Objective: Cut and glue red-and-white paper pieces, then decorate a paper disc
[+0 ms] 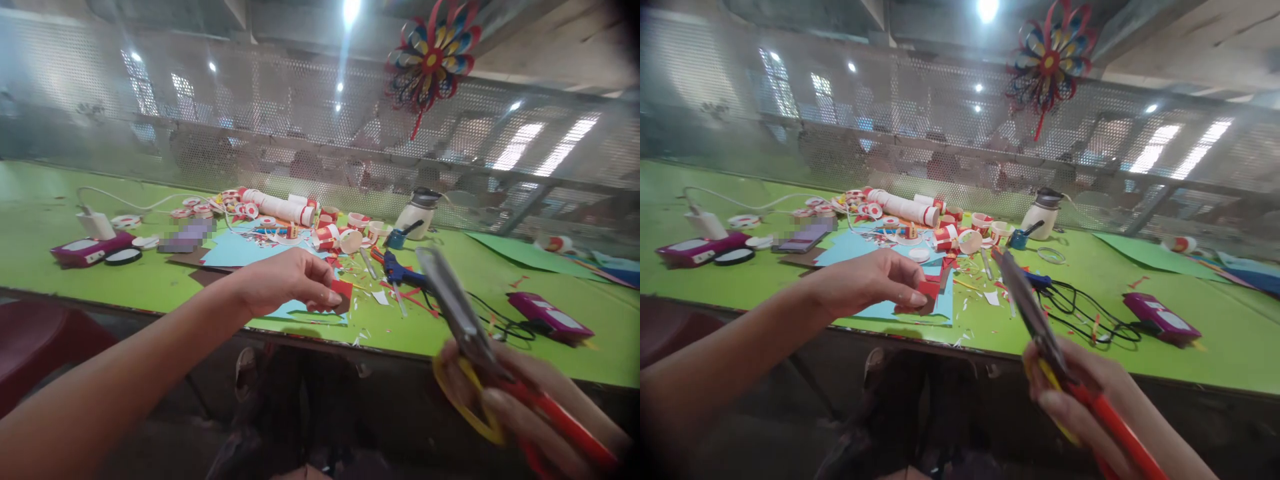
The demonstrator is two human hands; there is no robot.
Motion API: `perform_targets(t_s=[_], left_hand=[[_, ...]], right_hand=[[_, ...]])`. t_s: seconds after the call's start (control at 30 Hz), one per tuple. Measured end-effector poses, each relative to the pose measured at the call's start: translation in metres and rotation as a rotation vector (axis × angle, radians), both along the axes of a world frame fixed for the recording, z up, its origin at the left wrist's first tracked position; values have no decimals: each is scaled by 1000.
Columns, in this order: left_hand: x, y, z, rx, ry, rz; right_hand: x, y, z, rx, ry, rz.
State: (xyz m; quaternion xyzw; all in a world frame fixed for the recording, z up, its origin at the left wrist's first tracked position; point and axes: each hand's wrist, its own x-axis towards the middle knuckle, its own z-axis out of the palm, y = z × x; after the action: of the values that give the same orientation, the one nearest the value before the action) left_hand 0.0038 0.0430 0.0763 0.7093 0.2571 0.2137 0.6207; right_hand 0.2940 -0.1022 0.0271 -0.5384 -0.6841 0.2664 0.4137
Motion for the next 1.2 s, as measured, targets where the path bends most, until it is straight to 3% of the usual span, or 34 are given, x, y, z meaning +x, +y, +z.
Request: perform_targets(t_s=[0.17, 0.3, 0.47, 0.73, 0.87, 1.03, 1.2], left_hand=[[15, -13, 10, 2, 31, -96], [23, -17, 16, -6, 76, -151], [26, -14, 14, -15, 105, -178], [33, -17, 10, -19, 51, -123], [29, -19, 1, -120, -50, -75], [24, -29, -22, -358, -298, 82], [30, -52, -37, -411, -413, 194]], right_hand=[[-49, 35, 19, 73, 312, 130], [-77, 48, 23, -6, 392, 215], [-86, 48, 22, -62, 504, 294], [-82, 49, 17, -35, 528, 229], [-83, 52, 14, -42, 557, 206], [-86, 58, 3, -43, 681, 188], [-88, 62, -6, -121, 758, 118]])
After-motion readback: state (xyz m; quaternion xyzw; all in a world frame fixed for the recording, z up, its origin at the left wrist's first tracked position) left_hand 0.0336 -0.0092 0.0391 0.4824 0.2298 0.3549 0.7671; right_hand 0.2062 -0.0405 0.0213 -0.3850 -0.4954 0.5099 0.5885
